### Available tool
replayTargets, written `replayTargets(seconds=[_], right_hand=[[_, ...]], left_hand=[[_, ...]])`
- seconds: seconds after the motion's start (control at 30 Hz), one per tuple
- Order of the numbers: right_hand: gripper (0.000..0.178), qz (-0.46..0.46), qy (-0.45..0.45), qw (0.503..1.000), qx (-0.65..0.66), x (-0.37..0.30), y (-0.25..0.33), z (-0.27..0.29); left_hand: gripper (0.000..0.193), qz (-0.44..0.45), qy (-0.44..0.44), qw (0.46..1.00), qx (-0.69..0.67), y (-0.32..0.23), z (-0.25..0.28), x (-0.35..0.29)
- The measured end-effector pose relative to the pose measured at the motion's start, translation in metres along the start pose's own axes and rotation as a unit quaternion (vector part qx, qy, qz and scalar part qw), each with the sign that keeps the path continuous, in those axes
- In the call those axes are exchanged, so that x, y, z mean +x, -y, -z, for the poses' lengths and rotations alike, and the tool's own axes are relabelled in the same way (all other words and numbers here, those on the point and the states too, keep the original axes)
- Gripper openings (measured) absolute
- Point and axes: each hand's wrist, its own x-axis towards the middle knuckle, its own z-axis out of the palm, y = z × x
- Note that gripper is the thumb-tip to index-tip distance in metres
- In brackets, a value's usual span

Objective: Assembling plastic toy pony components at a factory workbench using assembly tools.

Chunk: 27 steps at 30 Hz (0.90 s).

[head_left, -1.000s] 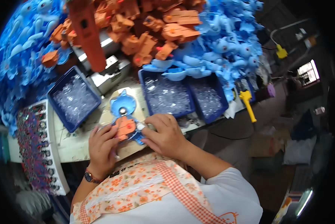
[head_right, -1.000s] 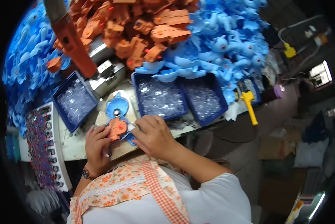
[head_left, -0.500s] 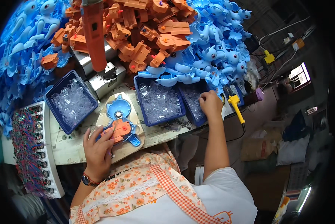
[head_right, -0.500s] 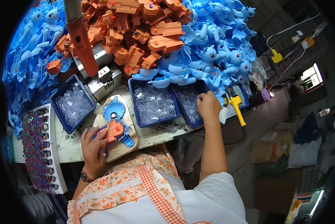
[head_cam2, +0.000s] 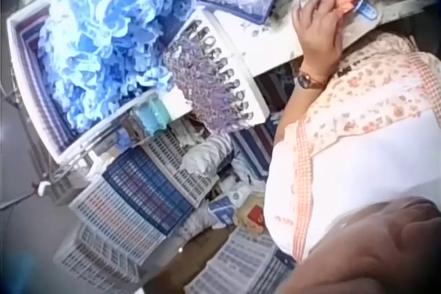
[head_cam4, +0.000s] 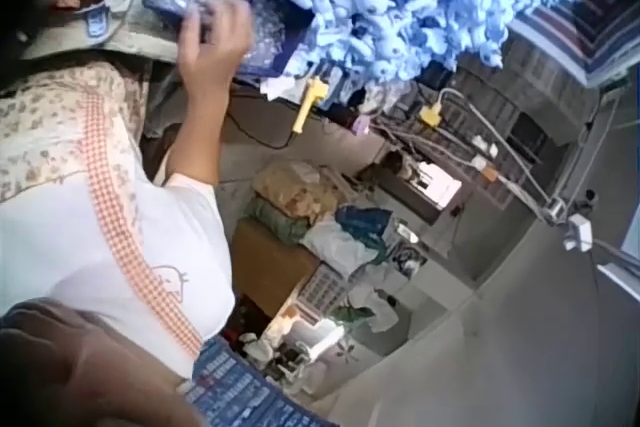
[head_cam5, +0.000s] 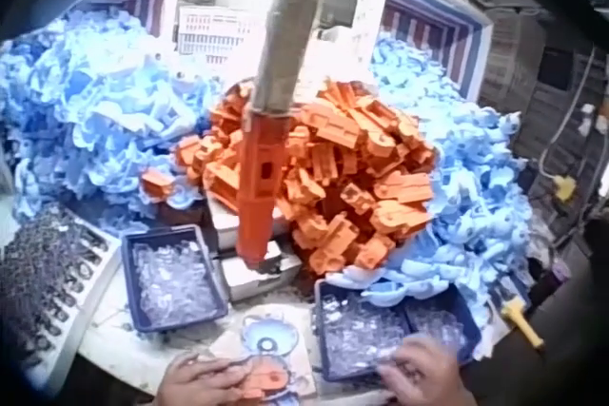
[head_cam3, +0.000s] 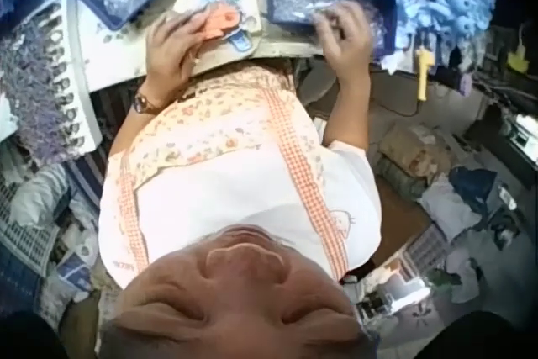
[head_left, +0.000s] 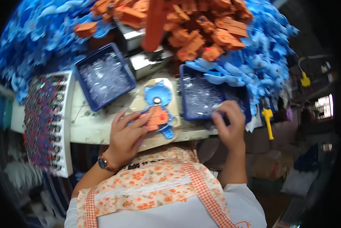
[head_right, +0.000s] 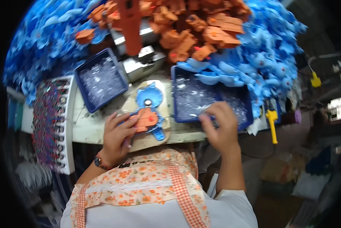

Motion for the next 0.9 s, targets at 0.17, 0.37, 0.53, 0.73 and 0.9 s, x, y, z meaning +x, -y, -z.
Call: replayTargets(seconds=[0.17, 0.37, 0.53, 0.73, 0.9], right_hand=[[0.021, 0.009, 0.119, 0.990, 0.077, -0.004, 0.028, -0.053], [0.029, 0.060, 0.137, 0.987, -0.057, 0.016, 0.049, -0.061], [0.027, 0.058, 0.181, 0.977, -0.098, 0.021, 0.053, -0.059], [0.023, 0.044, 0.172, 0.982, -0.067, 0.021, 0.052, -0.057], [0.021, 0.012, 0.148, 0.988, -0.031, 0.020, 0.052, -0.060]], left_hand=[[0.026, -0.002, -0.008, 1.000, 0.007, 0.001, -0.001, -0.001], [0.023, 0.008, -0.016, 1.000, -0.008, 0.006, -0.002, -0.005], [0.019, -0.019, -0.022, 1.000, -0.001, 0.008, -0.002, -0.003], [0.019, -0.022, -0.017, 0.999, -0.016, 0.009, -0.003, -0.005], [0.021, -0.016, -0.014, 0.999, -0.033, 0.011, -0.005, -0.006]])
